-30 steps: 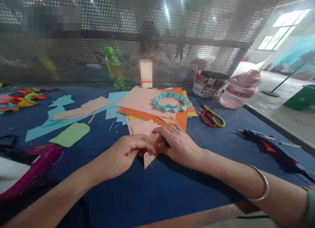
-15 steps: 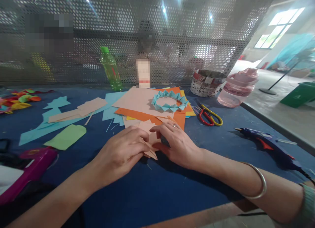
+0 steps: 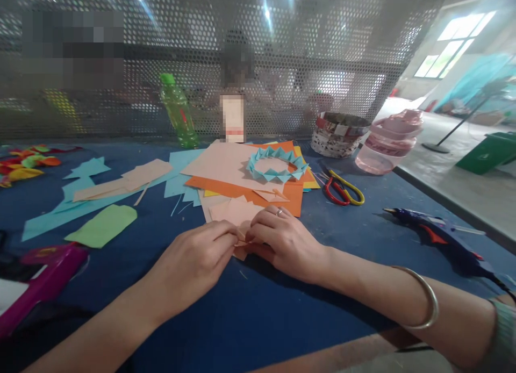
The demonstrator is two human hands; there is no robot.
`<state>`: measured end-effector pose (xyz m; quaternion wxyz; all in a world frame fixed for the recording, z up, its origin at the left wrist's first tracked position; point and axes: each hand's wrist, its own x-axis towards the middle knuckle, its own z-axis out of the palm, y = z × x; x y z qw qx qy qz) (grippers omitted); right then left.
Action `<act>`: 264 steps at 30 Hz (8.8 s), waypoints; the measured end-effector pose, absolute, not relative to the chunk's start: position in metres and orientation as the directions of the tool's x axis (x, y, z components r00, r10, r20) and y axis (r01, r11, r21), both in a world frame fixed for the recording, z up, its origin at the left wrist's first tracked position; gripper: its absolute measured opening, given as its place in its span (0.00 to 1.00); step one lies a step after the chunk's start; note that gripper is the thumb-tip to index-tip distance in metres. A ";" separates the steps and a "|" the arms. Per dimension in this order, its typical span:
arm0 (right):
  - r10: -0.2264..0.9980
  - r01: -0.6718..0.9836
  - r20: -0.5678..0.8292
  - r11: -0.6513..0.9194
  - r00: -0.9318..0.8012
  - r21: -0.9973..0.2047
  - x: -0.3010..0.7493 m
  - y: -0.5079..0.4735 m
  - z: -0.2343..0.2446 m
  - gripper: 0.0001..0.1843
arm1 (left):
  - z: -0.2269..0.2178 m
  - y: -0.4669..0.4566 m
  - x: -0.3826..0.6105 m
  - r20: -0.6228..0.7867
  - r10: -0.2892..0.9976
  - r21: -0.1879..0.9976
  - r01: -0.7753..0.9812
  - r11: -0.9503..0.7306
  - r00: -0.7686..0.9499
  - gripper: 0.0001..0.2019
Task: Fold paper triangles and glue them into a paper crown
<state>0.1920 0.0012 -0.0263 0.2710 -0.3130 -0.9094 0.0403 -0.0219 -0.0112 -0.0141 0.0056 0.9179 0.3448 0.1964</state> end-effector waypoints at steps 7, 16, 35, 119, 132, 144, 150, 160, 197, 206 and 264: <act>0.640 0.573 0.429 0.766 -0.637 -0.291 0.191 0.001 -0.025 0.08 | -0.012 -0.008 -0.025 0.303 0.766 0.456 0.619 -0.639 0.567 0.09; 0.772 0.612 0.324 0.633 -0.548 -0.474 0.188 0.000 -0.024 0.06 | -0.009 -0.002 -0.024 0.198 0.874 0.566 0.676 -0.472 0.444 0.08; 0.864 0.743 0.181 0.498 -0.470 -0.448 0.176 -0.003 -0.015 0.08 | -0.011 -0.003 -0.016 0.163 0.903 0.562 0.715 -0.417 0.398 0.10; 0.354 0.413 0.359 0.905 -0.864 0.102 0.196 -0.006 -0.017 0.10 | -0.002 -0.033 -0.013 0.473 0.581 -0.240 0.731 -0.639 0.663 0.19; 0.360 0.425 0.360 0.897 -0.861 0.120 0.195 -0.005 -0.018 0.08 | -0.007 -0.021 -0.010 0.398 0.620 -0.064 0.695 -0.716 0.676 0.16; 0.408 0.491 0.418 0.864 -0.811 0.109 0.196 -0.005 -0.020 0.07 | -0.005 0.009 -0.037 0.356 0.800 0.390 0.701 -0.597 0.483 0.19; 0.401 0.484 0.436 0.870 -0.805 0.095 0.195 -0.004 -0.022 0.07 | -0.011 0.010 -0.046 0.165 0.820 0.351 0.744 -0.569 0.549 0.22; 0.442 0.492 0.476 0.870 -0.760 -0.022 0.197 -0.006 -0.022 0.11 | -0.009 0.014 -0.049 0.131 0.815 0.382 0.730 -0.567 0.564 0.15; 0.625 0.600 0.532 0.760 -0.571 -0.249 0.190 -0.006 -0.026 0.10 | 0.005 0.007 -0.021 0.240 0.823 0.803 0.370 -0.467 0.516 0.04; 0.724 0.499 0.431 0.686 -0.539 -0.530 0.187 -0.010 -0.019 0.06 | 0.001 0.005 -0.017 -0.049 0.936 0.957 0.285 -0.056 0.348 0.12; 0.841 0.831 0.047 -0.522 0.539 -0.193 0.434 -0.078 0.003 0.33 | 0.030 0.006 -0.031 -0.187 0.972 0.975 0.147 0.167 0.140 0.19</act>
